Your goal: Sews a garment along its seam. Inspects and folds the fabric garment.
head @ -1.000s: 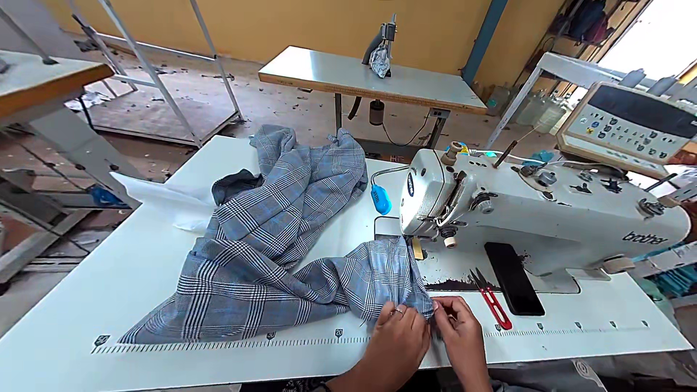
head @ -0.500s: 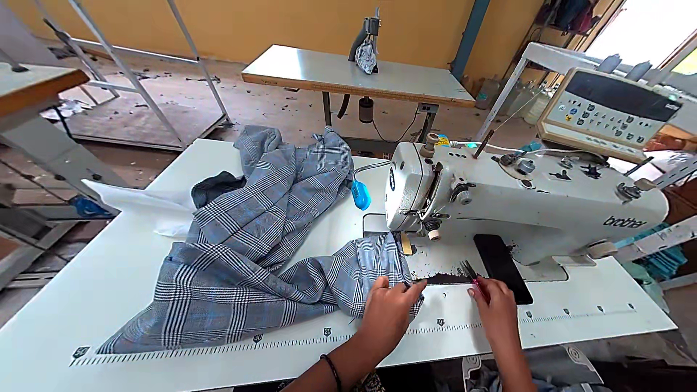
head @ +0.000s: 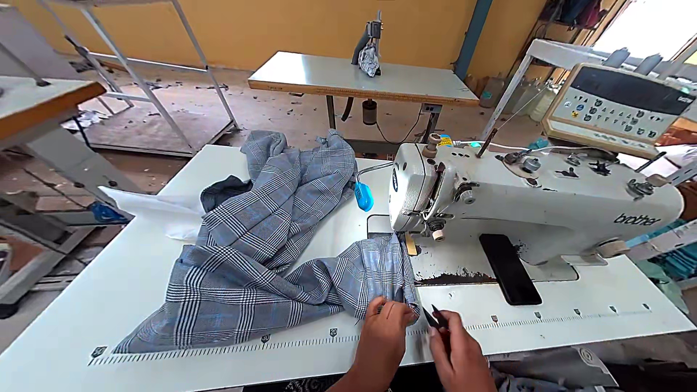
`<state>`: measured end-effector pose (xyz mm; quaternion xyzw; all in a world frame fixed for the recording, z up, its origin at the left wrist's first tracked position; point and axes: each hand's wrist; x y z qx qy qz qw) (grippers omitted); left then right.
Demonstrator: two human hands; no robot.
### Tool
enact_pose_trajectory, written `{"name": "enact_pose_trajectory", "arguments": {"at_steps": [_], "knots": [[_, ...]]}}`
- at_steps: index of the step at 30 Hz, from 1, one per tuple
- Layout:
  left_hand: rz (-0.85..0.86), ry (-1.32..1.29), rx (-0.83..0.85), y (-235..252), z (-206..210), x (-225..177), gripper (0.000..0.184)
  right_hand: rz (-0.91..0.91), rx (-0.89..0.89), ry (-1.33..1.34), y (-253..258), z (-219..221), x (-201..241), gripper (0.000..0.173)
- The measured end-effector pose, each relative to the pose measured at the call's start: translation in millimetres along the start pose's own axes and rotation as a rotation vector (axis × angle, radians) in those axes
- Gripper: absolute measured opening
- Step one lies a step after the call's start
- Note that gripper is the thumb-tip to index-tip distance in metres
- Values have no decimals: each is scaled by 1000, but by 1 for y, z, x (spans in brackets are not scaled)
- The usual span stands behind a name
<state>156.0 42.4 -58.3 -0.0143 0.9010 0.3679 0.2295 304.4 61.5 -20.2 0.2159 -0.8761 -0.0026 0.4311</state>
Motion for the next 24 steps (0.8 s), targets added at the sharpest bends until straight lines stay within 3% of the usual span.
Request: {"name": "enact_pose_trajectory", "arguments": {"at_steps": [3,6,15,24], "knots": [[-144,-89,20,2,-2,-3,10,-61,30,-224,4,4,0,35],[-179,-139,-8,1,-2,-2,10,-111,14,-309,11,8,5,34],[-208,-226,-118,0,1,6,11,-131,-4,-314,17,14,10,31],[-255,-245,-164,-4,5,7,11,-329,-191,-267,35,37,-6,28]]}}
Point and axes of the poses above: each hand's wrist, its own y-axis towards the middle knuckle, its own z-axis out of the palm, x = y × z, and after that the axes turned 8 degrees about y, right-handed
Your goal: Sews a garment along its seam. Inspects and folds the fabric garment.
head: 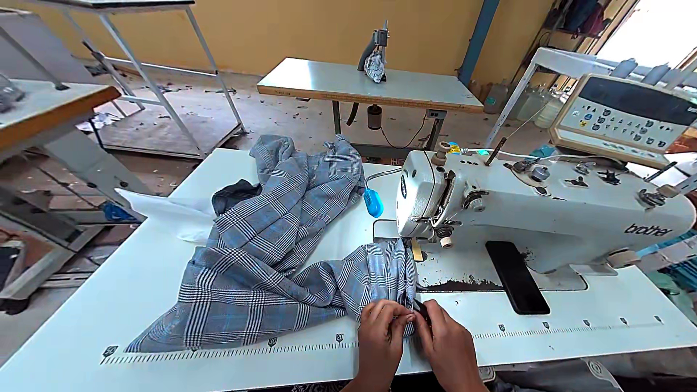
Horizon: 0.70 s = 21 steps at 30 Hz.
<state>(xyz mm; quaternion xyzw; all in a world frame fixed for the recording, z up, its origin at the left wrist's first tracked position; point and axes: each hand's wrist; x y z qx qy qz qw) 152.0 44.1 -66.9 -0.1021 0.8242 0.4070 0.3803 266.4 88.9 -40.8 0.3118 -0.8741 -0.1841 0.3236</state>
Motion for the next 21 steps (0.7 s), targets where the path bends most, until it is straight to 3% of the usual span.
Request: {"name": "enact_pose_trajectory", "arguments": {"at_steps": [7,10,14,16,19,21], "knots": [[9,-16,36,-3,0,1,13,9,-85,116,-4,10,-7,35],[-27,-67,83,2,-13,-1,11,139,-85,47,1,-5,-13,31],[14,-204,99,33,-72,10,14,415,108,-82,12,-32,-44,31],[-179,-499,-64,52,-112,19,20,453,117,-136,16,-37,-57,32],[-649,-816,-616,91,-160,31,49,388,9,-18,12,-35,-57,29],[-672,-812,-646,102,-161,31,62,358,12,162,11,-33,-42,25]]}}
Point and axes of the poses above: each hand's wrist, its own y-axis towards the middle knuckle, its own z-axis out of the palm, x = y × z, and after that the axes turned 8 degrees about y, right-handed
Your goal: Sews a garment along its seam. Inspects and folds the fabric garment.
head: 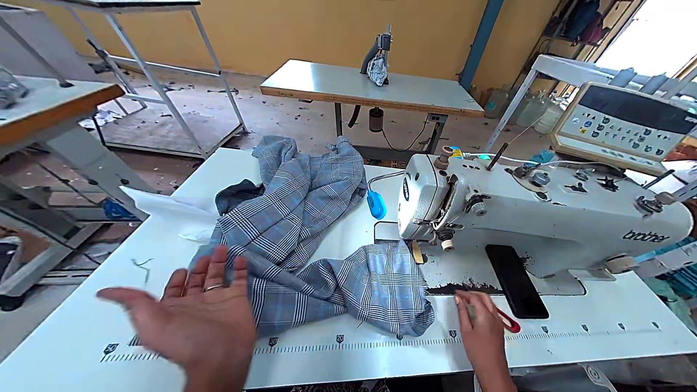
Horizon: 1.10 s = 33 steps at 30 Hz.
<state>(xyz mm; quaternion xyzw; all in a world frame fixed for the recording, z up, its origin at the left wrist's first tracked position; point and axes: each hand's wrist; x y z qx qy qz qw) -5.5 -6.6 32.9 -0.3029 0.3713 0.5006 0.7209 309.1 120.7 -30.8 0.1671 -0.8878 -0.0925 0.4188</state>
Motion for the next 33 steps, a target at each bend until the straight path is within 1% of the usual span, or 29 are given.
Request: {"name": "enact_pose_trajectory", "arguments": {"at_steps": [1,2,4,5,6,7,8,9,10,11,13,14,15,16,18,20,22,24,25,27,28,29,31,33], "knots": [[82,135,109,-10,6,11,54,3,32,93,-4,3,10,25],[186,306,330,-24,9,27,47,12,62,169,-7,7,20,25],[317,578,811,-55,28,56,47,58,130,239,-13,15,35,26],[375,691,1094,-65,41,66,43,92,161,242,-14,17,40,27],[446,812,1371,-70,56,75,43,111,170,228,-15,20,41,26],[541,928,1589,-71,69,85,49,142,165,216,-16,23,41,25],[616,1037,1758,-67,79,93,57,187,156,215,-15,24,41,23],[665,1127,1878,-62,87,101,60,235,145,221,-15,25,40,23],[719,1173,1934,-56,91,106,55,279,130,229,-15,25,38,23],[801,1170,1941,-50,89,110,45,319,117,243,-16,24,36,23],[1005,1043,1908,-39,80,117,17,381,111,283,-18,26,32,22],[1022,1012,1937,-37,77,116,7,399,109,302,-19,27,31,22],[988,1006,1979,-37,75,113,7,404,103,311,-19,28,31,22],[954,1003,2002,-40,74,112,11,403,101,312,-19,29,32,21],[872,1005,2008,-47,70,111,16,391,101,296,-19,30,34,20],[794,1044,1969,-59,65,111,24,367,96,275,-19,29,36,20],[802,1077,1893,-71,60,113,36,335,89,231,-18,31,38,29],[782,1121,1844,-78,56,113,38,344,115,132,-13,34,44,37],[765,1134,1817,-81,53,113,38,381,157,63,-10,33,49,39],[729,1152,1742,-85,48,114,40,447,231,-40,-5,32,56,35],[729,1168,1693,-87,47,114,42,444,225,-47,-5,31,55,30],[716,1190,1666,-89,47,114,45,415,193,-30,-7,31,53,27],[670,1219,1655,-92,47,113,44,344,109,24,-15,32,47,21],[707,1162,1601,-96,44,117,39,274,33,53,-23,33,41,15]]}}
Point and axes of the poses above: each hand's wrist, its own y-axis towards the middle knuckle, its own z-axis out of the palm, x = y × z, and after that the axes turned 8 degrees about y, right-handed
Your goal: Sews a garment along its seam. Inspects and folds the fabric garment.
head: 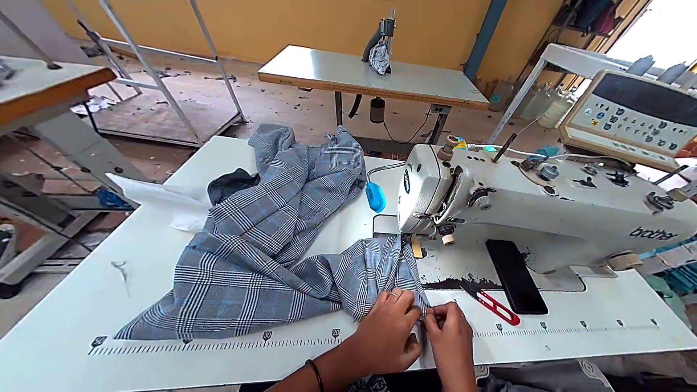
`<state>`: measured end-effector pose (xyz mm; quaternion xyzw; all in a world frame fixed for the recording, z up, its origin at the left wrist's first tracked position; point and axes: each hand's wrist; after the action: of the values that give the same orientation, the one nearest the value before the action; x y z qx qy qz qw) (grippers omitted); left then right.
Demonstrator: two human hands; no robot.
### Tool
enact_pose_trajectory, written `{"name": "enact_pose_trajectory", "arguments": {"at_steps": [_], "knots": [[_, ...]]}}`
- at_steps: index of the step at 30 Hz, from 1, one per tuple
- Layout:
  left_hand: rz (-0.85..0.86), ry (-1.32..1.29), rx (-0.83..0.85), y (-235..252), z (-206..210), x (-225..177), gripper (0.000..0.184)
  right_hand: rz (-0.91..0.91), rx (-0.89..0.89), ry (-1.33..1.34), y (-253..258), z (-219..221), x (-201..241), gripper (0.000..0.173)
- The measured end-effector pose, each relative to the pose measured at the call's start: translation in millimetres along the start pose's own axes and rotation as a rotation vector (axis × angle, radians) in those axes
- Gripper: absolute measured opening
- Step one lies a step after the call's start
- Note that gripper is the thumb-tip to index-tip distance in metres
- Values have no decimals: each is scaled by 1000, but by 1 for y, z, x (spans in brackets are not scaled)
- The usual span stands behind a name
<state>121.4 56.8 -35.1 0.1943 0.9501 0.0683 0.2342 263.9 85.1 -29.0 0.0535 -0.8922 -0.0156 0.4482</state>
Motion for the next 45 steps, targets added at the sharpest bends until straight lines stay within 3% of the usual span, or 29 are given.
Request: {"name": "enact_pose_trajectory", "arguments": {"at_steps": [6,9,16,23,25,27,30,39,45], "knots": [[123,176,-170,-9,17,3,44,-274,-114,-6,-13,11,-17,9],[154,278,-188,-15,22,6,49,-205,-5,96,-16,-3,-17,20],[132,394,-162,-18,28,-4,53,-7,70,117,11,-12,-17,12],[109,236,-86,-18,20,-5,50,159,225,53,15,-15,3,19],[10,110,-81,-14,6,-3,42,128,170,76,15,-10,8,18],[-61,157,-104,-10,-6,3,45,63,51,82,9,-3,15,17],[-60,149,38,-11,-17,6,49,-46,-76,-21,-5,11,24,15],[-47,116,254,-22,-22,2,54,-214,-21,-59,-25,19,21,13],[-36,102,217,-30,-19,2,51,-119,117,-44,-18,12,26,17]]}}
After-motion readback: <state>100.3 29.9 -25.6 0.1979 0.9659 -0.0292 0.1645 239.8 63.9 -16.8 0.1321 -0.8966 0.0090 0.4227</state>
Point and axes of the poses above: each hand's wrist, its own y-axis towards the middle knuckle, its own z-axis out of the palm, x = y × z, and after that the axes turned 8 degrees about y, right-handed
